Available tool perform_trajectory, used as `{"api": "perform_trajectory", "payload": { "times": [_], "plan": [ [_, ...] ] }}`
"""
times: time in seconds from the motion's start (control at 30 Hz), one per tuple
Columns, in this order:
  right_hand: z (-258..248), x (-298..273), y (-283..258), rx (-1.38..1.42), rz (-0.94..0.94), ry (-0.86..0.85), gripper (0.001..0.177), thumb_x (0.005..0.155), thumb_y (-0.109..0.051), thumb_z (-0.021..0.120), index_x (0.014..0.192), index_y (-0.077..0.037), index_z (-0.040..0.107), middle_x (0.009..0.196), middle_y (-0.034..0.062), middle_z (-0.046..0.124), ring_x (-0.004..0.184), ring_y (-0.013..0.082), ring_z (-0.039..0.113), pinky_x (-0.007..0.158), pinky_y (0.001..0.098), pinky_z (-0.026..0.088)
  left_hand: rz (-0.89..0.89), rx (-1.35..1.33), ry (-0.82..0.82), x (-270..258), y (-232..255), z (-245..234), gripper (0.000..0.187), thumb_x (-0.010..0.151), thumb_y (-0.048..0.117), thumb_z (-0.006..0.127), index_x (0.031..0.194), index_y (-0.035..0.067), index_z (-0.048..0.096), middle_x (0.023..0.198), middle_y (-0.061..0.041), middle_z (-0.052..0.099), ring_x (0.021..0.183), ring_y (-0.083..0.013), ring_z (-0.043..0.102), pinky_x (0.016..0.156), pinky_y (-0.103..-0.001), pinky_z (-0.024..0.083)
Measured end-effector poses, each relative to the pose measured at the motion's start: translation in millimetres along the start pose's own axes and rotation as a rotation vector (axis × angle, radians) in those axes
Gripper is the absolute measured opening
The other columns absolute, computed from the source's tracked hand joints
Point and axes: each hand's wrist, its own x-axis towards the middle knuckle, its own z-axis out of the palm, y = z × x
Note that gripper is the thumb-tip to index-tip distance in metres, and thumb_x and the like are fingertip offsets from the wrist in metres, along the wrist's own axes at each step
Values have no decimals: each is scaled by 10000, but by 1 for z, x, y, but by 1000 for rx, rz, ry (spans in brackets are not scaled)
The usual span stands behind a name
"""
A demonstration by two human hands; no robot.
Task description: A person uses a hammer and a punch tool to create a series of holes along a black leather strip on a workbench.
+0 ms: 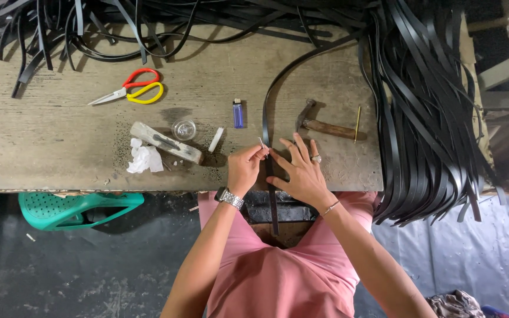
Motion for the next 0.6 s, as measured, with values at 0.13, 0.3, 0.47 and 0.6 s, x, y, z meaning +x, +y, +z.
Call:
{"api": "perform_trajectory", "payload": {
  "times": [0.13, 0.3, 0.47, 0.6],
  "plan": [
    [5, 0, 3, -4, -7, 18, 700, 902, -717, 560, 1457, -290, 561, 1562, 60, 389, 1571, 316, 149, 1236, 617, 97, 81, 80, 7, -1, -2, 2, 103, 930, 112, 762, 865, 191, 773, 695, 7, 749, 682, -193, 747, 687, -285, 582],
    [18, 9, 46, 10, 1, 387, 501, 931, -388, 687, 1381, -172, 634, 1357, 98, 568, 1378, 302, 466, 1111, 505, 298, 169, 144, -12, -13, -20, 12, 87, 904, 78, 781, 858, 150, 763, 710, -37, 737, 677, -259, 730, 650, -324, 581],
    [-14, 12, 89, -276, 258, 186, 467, 994, -340, 639, 1398, -108, 595, 1358, 135, 542, 1414, 314, 415, 1150, 619, 238, 231, 134, -38, -13, -18, 7, 73, 910, 45, 758, 873, 108, 762, 703, -49, 718, 659, -259, 713, 644, -308, 577],
    [-10, 11, 97, -434, 206, 154, 375, 1076, -444, 501, 1258, -139, 623, 1078, 44, 594, 704, 219, 696, 781, 445, 497, 259, 138, -51, -10, -13, 4, 82, 899, 25, 750, 881, 104, 755, 706, -49, 708, 671, -256, 710, 659, -305, 583]
  ]
}}
